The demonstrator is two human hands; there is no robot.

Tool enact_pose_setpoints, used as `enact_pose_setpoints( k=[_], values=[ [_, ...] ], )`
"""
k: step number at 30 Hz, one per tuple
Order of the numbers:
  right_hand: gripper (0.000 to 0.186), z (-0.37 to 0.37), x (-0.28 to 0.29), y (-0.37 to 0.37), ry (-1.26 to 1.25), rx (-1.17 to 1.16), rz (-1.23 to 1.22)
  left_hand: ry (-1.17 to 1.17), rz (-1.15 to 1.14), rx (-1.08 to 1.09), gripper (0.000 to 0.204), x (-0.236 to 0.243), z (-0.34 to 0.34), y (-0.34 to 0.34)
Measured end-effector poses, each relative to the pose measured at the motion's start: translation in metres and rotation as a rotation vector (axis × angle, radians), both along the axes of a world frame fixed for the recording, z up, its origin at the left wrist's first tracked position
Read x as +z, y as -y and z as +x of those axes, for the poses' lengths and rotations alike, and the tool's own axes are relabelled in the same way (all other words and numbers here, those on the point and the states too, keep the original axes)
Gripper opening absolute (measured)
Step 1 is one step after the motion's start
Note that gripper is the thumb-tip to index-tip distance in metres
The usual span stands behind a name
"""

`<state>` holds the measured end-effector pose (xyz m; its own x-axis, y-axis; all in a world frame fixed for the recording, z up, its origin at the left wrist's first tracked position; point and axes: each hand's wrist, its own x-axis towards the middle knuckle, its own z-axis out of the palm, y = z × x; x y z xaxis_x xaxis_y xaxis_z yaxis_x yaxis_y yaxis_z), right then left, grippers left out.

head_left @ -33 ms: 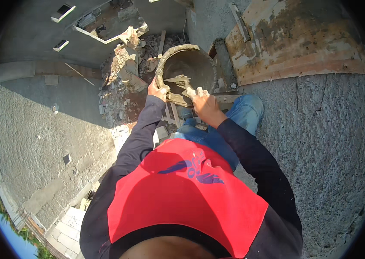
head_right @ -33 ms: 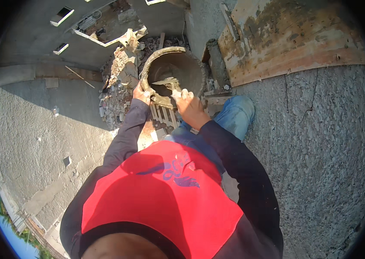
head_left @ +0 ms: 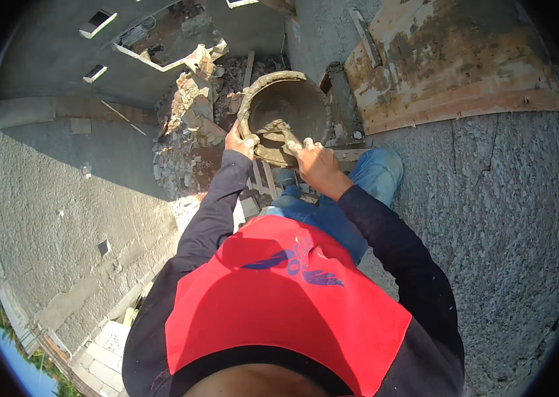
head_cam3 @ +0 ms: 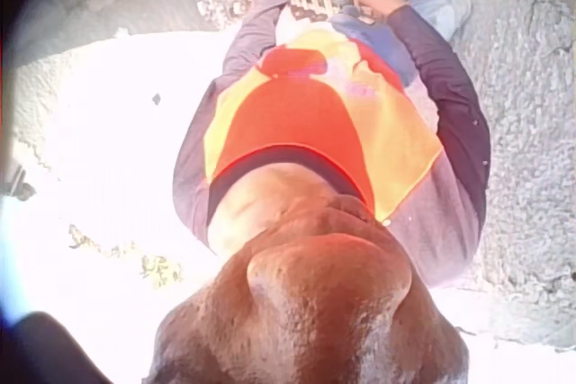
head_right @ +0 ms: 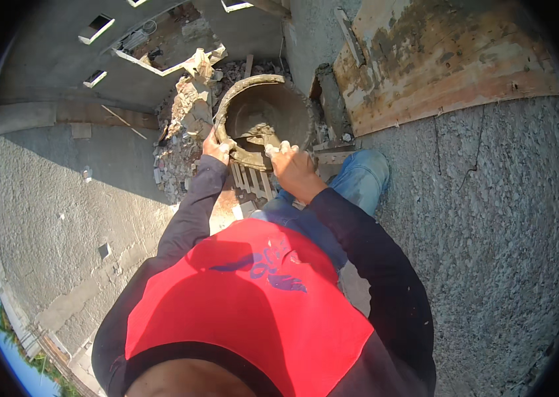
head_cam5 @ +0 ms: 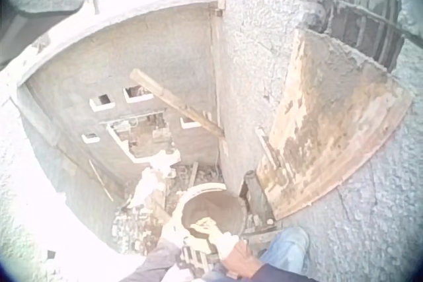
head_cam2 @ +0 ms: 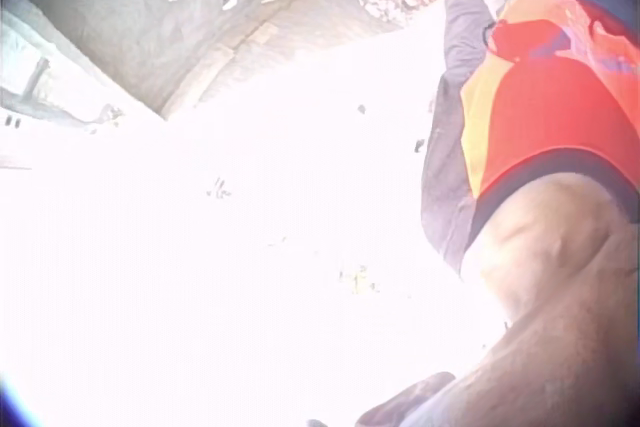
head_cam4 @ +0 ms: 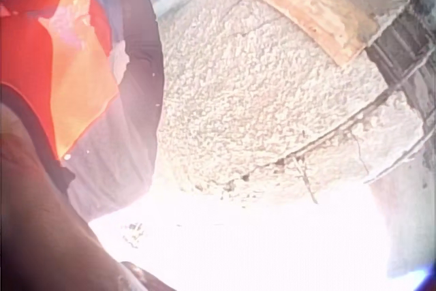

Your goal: Applying mortar to a wooden formwork for a concrete column.

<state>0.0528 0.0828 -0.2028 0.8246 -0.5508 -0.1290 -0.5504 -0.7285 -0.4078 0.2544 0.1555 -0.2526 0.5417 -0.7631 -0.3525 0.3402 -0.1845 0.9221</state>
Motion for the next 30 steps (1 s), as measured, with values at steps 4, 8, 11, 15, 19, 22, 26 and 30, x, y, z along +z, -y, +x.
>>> enact_pose_setpoints(
  k=[4,8,11,15,19,22,26,30],
  values=[
    [0.039,0.001,0.013,0.05,0.163,-0.278,-0.1,0.517,-0.102,-0.1,0.059,-0.001,-0.005,0.016],
    [0.034,-0.003,0.007,0.028,0.057,-0.115,0.011,0.521,0.031,-0.085,0.056,0.023,-0.012,0.028],
    [0.028,0.005,0.027,0.065,0.212,-0.188,-0.264,0.72,0.048,-0.051,0.055,0.031,-0.011,0.031],
    [0.014,0.007,0.027,0.106,0.028,-0.085,-0.331,0.785,0.021,-0.038,0.056,0.072,-0.044,0.035],
    [0.023,-0.025,0.014,0.117,0.1,-0.073,-0.085,0.766,-0.103,-0.076,0.054,0.086,-0.042,0.025],
    [0.025,-0.043,0.031,0.109,0.043,-0.024,0.407,0.769,0.005,-0.231,0.053,0.108,-0.03,0.006],
    [0.034,-0.053,0.033,0.069,0.166,-0.249,0.921,0.791,-0.042,-0.31,0.053,0.105,-0.018,0.0],
    [0.038,-0.061,0.034,0.052,0.271,-0.245,0.977,0.545,-0.146,-0.318,0.055,0.102,-0.02,0.016]
  ],
)
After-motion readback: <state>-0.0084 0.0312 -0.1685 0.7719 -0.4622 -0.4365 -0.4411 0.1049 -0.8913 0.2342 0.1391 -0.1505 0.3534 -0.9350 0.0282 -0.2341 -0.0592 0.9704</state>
